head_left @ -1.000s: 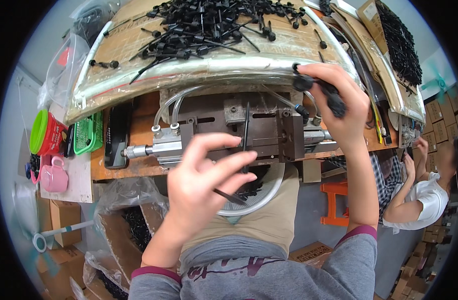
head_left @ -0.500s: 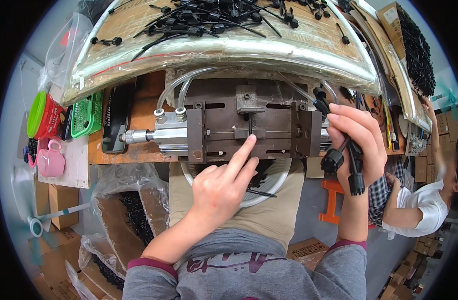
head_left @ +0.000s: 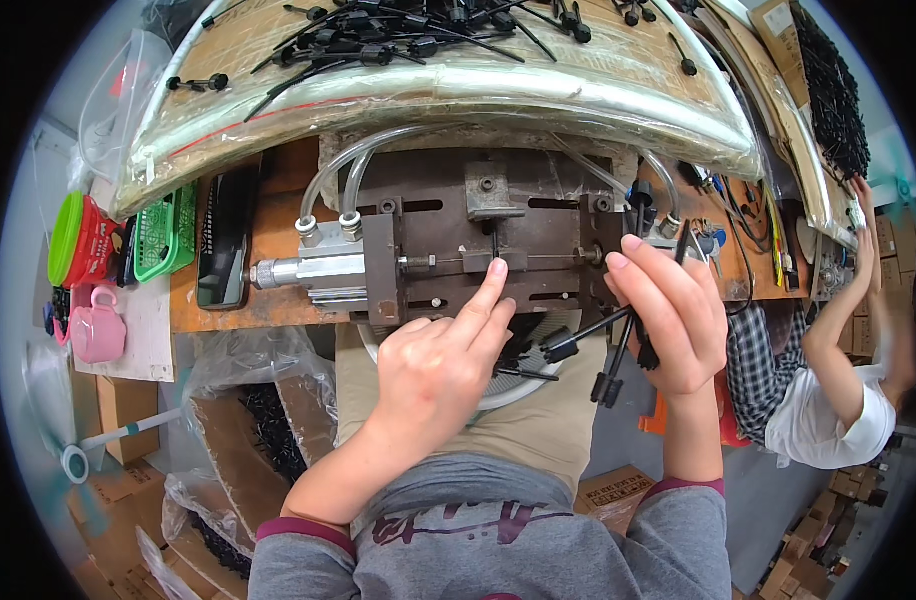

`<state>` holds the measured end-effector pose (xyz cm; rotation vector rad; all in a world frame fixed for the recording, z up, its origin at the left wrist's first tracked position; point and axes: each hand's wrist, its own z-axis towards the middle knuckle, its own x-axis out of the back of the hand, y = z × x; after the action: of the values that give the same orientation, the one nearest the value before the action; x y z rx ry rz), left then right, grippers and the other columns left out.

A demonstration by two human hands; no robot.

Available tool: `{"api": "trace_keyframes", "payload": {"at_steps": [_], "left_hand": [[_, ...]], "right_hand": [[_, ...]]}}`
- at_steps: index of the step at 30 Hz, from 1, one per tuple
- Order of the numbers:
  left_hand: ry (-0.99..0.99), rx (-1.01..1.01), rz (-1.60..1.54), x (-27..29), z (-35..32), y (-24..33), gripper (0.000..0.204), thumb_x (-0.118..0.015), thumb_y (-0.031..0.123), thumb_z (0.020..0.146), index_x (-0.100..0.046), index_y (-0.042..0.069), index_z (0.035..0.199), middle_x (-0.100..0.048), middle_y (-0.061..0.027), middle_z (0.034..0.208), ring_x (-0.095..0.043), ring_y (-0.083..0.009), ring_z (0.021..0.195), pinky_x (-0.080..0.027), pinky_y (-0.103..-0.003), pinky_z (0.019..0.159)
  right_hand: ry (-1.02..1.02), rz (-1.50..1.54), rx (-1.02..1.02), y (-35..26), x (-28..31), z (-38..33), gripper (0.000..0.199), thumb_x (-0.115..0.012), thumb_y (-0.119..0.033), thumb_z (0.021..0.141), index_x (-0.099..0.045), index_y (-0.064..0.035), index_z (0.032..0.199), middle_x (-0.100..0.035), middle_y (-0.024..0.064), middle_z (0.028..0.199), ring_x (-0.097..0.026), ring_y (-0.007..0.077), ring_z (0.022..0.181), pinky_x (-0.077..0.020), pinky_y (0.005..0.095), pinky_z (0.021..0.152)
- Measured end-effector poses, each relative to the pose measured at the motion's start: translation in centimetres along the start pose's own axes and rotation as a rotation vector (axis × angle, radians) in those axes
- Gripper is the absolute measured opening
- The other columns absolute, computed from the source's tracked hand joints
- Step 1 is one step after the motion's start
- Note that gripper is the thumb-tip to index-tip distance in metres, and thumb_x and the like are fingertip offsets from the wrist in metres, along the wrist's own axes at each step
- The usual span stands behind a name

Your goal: Insert black plastic cable tie components into a pneumatic machine for processing and bundling.

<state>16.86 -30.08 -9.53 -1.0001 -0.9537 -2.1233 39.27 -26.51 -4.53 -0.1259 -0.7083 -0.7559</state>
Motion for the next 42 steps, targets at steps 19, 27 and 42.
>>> {"api": "trace_keyframes", "payload": {"at_steps": [19,27,42], "left_hand": [[0.016,-0.01,-0.134,2.4,-0.5,0.1,0.024,-0.08,0.009,0.07,-0.073,0.006,0.093,-0.07,-0.0082,0.12,-0.063,-0.0147,0.058,-0.049,-0.024,0.053],[-0.039,0.012,-0.003,1.0,0.6,0.2,0.026,-0.08,0.013,0.071,-0.071,0.008,0.095,-0.069,-0.0036,0.123,-0.063,-0.0144,0.056,-0.046,-0.026,0.05],[0.077,0.028,-0.638,4.3,-0.3,0.7,0.035,-0.089,0.013,0.065,-0.076,0.005,0.096,-0.074,-0.01,0.097,-0.07,-0.0186,0.071,-0.056,-0.027,0.06]], "right_hand": [[0.173,0.504,-0.637,-1.0,-0.8,-0.1,0.018,-0.072,0.005,0.084,-0.068,0.0035,0.101,-0.069,0.0173,0.101,-0.069,0.021,0.081,-0.0573,0.0292,0.071],[0.215,1.22,-1.135,-2.0,1.3,0.5,0.017,-0.06,-0.009,0.097,-0.058,0.0043,0.108,-0.068,0.0201,0.098,-0.064,0.0152,0.067,-0.0546,0.0277,0.058],[0.201,1.359,-1.302,-1.8,0.3,-0.4,0.016,-0.058,-0.01,0.099,-0.059,0.0033,0.109,-0.069,0.0193,0.098,-0.065,0.0149,0.067,-0.0539,0.0261,0.057]]}}
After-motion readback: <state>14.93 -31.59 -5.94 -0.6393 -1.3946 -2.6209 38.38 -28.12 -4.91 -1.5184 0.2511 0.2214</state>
